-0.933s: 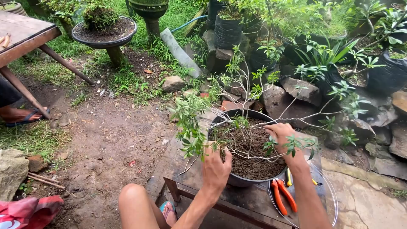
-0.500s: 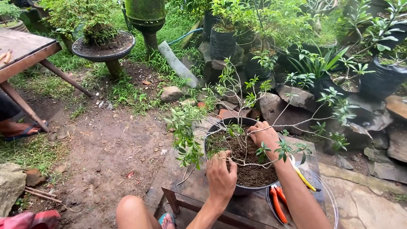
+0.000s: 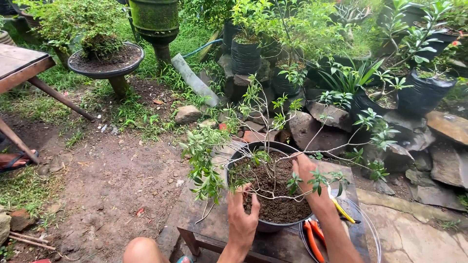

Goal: Wiring the branches of a small potted plant to guide its growth and shape.

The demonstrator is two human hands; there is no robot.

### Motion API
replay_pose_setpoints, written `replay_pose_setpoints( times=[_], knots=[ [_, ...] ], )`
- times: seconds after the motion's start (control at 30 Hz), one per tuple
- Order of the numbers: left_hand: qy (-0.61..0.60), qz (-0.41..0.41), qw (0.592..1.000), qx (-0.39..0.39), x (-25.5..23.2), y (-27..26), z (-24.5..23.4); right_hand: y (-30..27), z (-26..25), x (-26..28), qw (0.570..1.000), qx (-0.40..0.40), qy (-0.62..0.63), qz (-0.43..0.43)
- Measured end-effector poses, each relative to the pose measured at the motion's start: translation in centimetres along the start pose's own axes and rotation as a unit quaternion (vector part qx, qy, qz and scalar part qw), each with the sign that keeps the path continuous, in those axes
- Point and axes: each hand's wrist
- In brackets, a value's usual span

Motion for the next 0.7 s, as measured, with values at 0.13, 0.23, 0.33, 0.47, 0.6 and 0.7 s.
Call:
replay_pose_setpoints(
  times=[0.13, 0.23, 0.33, 0.47, 0.6, 0.7],
  knots=[
    [-0.043, -0.024, 0.999, -0.020, 0.4, -2.3, -1.2, -4.1, -2.2, 3.9, 0.953, -0.080, 0.219, 0.192],
    [-0.050, -0.010, 0.998, -0.027, 0.4, -3.4, -1.2, -6.3, -1.1, 3.6, 0.907, -0.103, 0.256, 0.319],
    [-0.059, -0.020, 0.998, -0.010, 0.0, -3.4, -0.8, -9.1, 0.9, 2.4, 0.897, -0.148, 0.265, 0.321],
    [-0.144, -0.043, 0.988, 0.043, -3.6, -1.2, -1.5, -12.4, -0.9, 7.4, 0.835, -0.253, 0.389, 0.294],
    [-0.154, -0.117, 0.978, 0.080, -3.9, -0.1, -1.0, -16.4, 4.3, 4.5, 0.774, -0.313, 0.478, 0.272],
    [-0.268, -0.180, 0.944, 0.063, -4.3, 0.7, -1.0, -19.1, 9.3, -0.2, 0.736, -0.320, 0.545, 0.243]
  ],
)
Point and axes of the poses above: each hand's wrist, its own y-axis towards the middle knuckle, its own z-axis out of the palm, x = y × z, and after that the axes turned 4 degrees about -x, right-handed
